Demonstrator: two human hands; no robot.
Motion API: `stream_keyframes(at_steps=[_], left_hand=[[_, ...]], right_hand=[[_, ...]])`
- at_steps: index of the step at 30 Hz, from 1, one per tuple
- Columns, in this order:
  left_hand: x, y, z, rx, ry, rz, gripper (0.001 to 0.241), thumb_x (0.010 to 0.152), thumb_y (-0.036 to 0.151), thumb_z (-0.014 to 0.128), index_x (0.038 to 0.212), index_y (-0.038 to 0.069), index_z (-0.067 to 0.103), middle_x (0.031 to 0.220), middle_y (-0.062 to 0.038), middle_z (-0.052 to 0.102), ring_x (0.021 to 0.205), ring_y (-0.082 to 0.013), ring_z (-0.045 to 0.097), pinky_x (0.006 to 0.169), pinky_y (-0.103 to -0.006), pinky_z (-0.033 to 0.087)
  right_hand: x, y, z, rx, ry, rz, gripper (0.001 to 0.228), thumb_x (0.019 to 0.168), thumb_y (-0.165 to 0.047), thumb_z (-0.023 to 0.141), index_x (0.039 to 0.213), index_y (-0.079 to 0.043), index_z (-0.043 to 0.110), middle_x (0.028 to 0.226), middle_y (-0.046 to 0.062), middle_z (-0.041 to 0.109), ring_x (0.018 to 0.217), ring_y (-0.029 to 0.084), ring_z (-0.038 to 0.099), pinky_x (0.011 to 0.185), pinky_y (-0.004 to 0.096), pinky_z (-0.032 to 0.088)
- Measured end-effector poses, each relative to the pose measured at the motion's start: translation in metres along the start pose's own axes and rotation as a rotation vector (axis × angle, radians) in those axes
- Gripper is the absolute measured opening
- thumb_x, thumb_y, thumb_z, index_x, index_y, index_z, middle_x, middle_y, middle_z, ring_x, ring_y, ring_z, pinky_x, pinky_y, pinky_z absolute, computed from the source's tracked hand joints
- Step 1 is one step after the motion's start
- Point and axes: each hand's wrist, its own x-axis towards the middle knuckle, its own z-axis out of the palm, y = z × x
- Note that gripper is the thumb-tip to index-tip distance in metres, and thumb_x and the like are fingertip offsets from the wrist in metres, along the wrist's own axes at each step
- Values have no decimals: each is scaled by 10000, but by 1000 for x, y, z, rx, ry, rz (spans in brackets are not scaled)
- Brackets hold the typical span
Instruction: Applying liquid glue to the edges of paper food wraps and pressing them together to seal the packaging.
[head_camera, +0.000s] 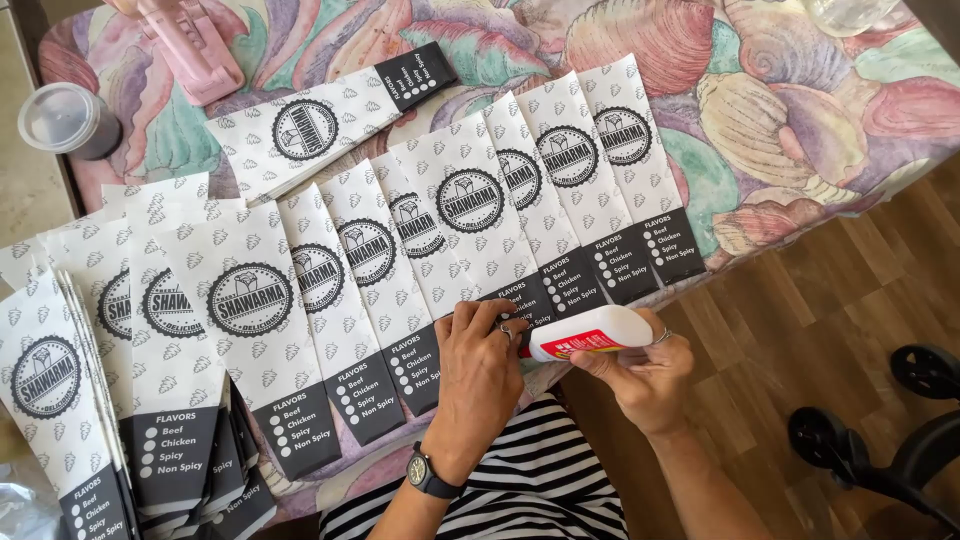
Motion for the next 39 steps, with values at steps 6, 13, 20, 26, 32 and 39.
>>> stream_keyframes(at_steps=[6,13,20,26,32,39], left_hand=[[-1,1,2,-15,11,-13,126,926,52,650,943,36,774,1155,-58,668,1020,-291,508,763,-434,363],[-14,-12,-28,-39,64,-35,108,951,166,702,1020,86,725,1107,-56,679,985,-236,519,782,-387,412],[-35,-25,-49,-69,-71,-60,201,848,179,780,1007,58,759,1152,-26,664,1001,-270,529,744,-419,373],[-39,-26,-49,-60,-107,-68,368,737,135,821,1084,44,744,1231,-43,640,1051,-295,517,776,-441,382],[-38,-25,-50,-65,-52,-55,292,824,258,790,1044,68,760,1187,-51,670,1027,-286,532,764,-443,375],[-37,-27,-42,-98,41,-66,85,925,154,720,929,77,754,1093,-14,674,951,-249,528,746,-407,350]], right_hand=[[9,-2,-30,-116,155,7,308,792,-54,841,1057,23,704,932,111,749,848,224,750,791,310,671],[0,9,-31,86,222,24,374,804,-62,824,1126,29,660,948,98,706,891,212,711,853,344,669],[-3,-9,12,-44,-9,29,331,735,-72,865,1005,25,698,872,107,759,784,198,744,746,288,656],[-6,-23,41,-76,-158,-28,286,728,-92,879,931,13,707,807,87,760,701,154,719,626,230,610],[-5,-14,33,-82,-132,-51,261,736,-74,872,928,7,715,811,82,757,695,157,723,652,235,622],[-7,-1,10,34,28,-38,315,767,-24,835,1042,30,691,902,129,748,826,228,761,775,310,700]])
